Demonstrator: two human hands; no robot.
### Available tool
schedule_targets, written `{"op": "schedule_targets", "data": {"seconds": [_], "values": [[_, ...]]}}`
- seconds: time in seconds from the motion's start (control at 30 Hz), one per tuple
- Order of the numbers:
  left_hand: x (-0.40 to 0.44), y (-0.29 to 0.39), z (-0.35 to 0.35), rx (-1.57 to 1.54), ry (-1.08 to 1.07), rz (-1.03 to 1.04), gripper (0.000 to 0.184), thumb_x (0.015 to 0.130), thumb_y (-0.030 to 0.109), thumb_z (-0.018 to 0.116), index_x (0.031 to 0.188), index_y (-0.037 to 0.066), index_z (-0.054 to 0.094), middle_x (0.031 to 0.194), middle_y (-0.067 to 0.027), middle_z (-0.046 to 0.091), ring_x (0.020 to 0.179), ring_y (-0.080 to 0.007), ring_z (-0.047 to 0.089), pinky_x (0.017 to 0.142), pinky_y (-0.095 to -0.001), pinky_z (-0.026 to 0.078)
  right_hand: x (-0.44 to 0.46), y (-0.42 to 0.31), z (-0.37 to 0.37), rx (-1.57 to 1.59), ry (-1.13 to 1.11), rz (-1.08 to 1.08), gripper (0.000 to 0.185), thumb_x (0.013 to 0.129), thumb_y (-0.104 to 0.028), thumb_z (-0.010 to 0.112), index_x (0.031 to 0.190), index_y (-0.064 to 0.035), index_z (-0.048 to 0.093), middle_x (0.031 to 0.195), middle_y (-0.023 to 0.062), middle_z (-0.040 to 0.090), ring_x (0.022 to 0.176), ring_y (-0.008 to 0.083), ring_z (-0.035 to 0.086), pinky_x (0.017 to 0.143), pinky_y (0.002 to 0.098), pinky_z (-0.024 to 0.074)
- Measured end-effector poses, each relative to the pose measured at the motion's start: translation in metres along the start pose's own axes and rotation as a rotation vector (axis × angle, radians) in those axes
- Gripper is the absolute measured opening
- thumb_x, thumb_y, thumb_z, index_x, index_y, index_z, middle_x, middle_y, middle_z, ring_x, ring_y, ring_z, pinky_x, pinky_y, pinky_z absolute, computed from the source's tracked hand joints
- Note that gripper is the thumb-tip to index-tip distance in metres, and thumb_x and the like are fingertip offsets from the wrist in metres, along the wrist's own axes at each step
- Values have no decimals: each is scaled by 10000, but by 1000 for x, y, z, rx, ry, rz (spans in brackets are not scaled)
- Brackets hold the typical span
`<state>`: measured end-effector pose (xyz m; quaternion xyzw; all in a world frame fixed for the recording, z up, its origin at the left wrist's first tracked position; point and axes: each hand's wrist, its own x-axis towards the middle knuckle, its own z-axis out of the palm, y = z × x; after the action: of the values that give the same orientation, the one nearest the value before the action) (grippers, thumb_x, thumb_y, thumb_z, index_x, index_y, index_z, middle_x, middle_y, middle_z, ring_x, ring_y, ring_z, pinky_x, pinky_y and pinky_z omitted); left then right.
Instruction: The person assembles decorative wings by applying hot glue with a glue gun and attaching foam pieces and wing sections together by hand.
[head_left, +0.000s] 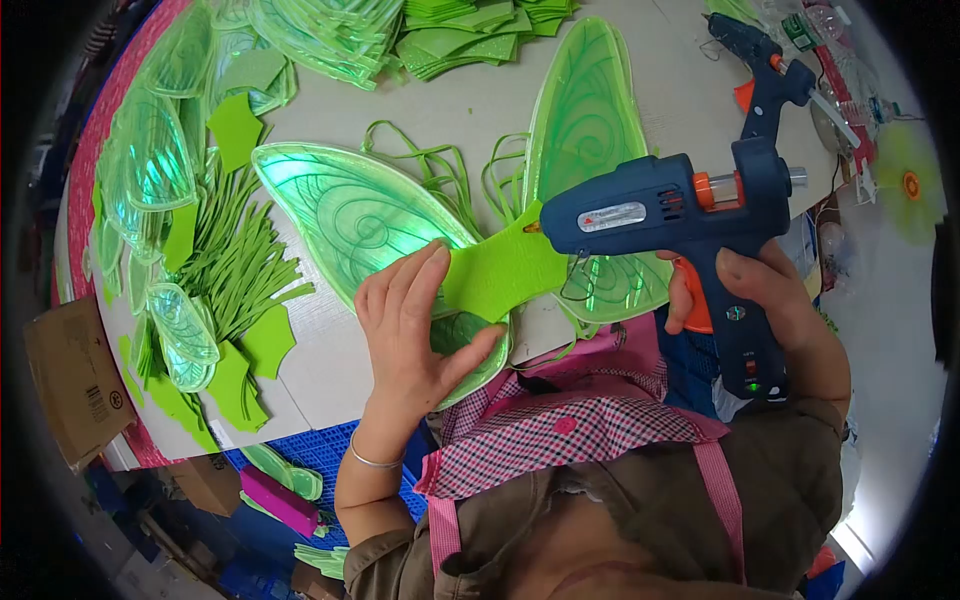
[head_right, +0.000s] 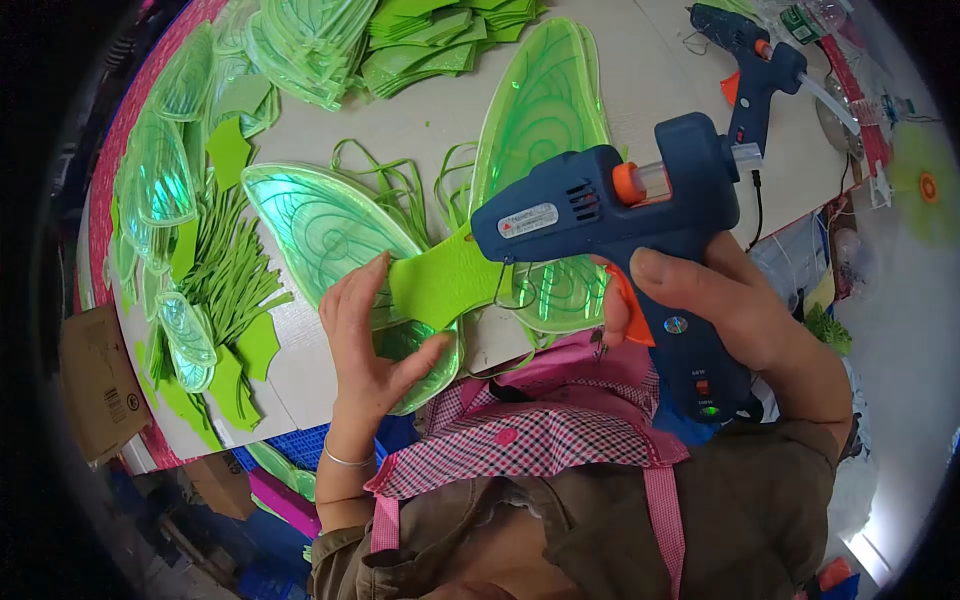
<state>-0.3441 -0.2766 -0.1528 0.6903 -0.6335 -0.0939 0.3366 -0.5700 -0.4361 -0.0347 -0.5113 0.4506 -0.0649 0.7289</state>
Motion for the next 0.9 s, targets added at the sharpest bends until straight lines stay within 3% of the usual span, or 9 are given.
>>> {"op": "schedule_targets", "data": {"seconds": [0.1, 0.2, 0.3, 0.4, 0.5, 0.8, 0.9], "values": [[1, 1, 1, 8, 5, 1, 761, 635, 342, 755, 1254, 56, 419, 1196, -132, 498, 1049, -297, 473, 893, -420, 316, 2, -1, -3, 10, 23, -5, 468, 809, -257, 499, 1154, 58, 471, 827, 166, 597, 673, 233, 607, 657, 285, 481], [1, 2, 2, 1, -3, -15, 775, 634, 354, 755, 1261, 54, 413, 1198, -137, 491, 1056, -305, 465, 894, -423, 316, 1, 2, -5, 137, 49, 11, 413, 870, -259, 496, 1165, 28, 466, 782, 108, 589, 736, 174, 587, 700, 276, 465], [0, 2, 3, 18, -6, -15, 849, 579, 299, 796, 1285, 50, 394, 1174, -156, 492, 1060, -323, 450, 929, -425, 325, 0, 9, -15, 115, 13, -6, 398, 866, -267, 503, 1134, 27, 481, 780, 113, 586, 710, 174, 587, 668, 272, 466], [0, 3, 3, 17, 0, -22, 788, 630, 343, 757, 1268, 47, 401, 1194, -138, 493, 1057, -308, 463, 899, -425, 315, -3, 17, -24, 132, -32, -2, 395, 859, -276, 514, 1115, 23, 486, 776, 115, 582, 689, 173, 585, 643, 272, 465], [0, 8, 2, -14, -8, -34, 813, 599, 262, 784, 1283, 47, 401, 1181, -148, 496, 1065, -322, 449, 938, -418, 327, -9, 21, -23, 160, 0, -13, 397, 855, -284, 523, 1107, 19, 489, 765, 111, 577, 687, 170, 583, 634, 270, 461], [-5, 3, 11, -16, 86, 8, 771, 618, 192, 754, 1289, 49, 400, 1205, -142, 499, 1081, -308, 450, 952, -403, 327, -30, 24, -18, 89, -91, 64, 346, 864, -272, 521, 1064, 9, 519, 752, 90, 579, 680, 161, 579, 631, 283, 465], [-7, 4, 11, -14, 63, -33, 765, 613, 181, 743, 1285, 48, 404, 1222, -135, 497, 1090, -305, 444, 953, -402, 327, -32, 25, -8, 13, -74, 113, 498, 820, -323, 529, 1123, 69, 480, 727, 149, 565, 676, 207, 588, 652, 298, 472]]}}
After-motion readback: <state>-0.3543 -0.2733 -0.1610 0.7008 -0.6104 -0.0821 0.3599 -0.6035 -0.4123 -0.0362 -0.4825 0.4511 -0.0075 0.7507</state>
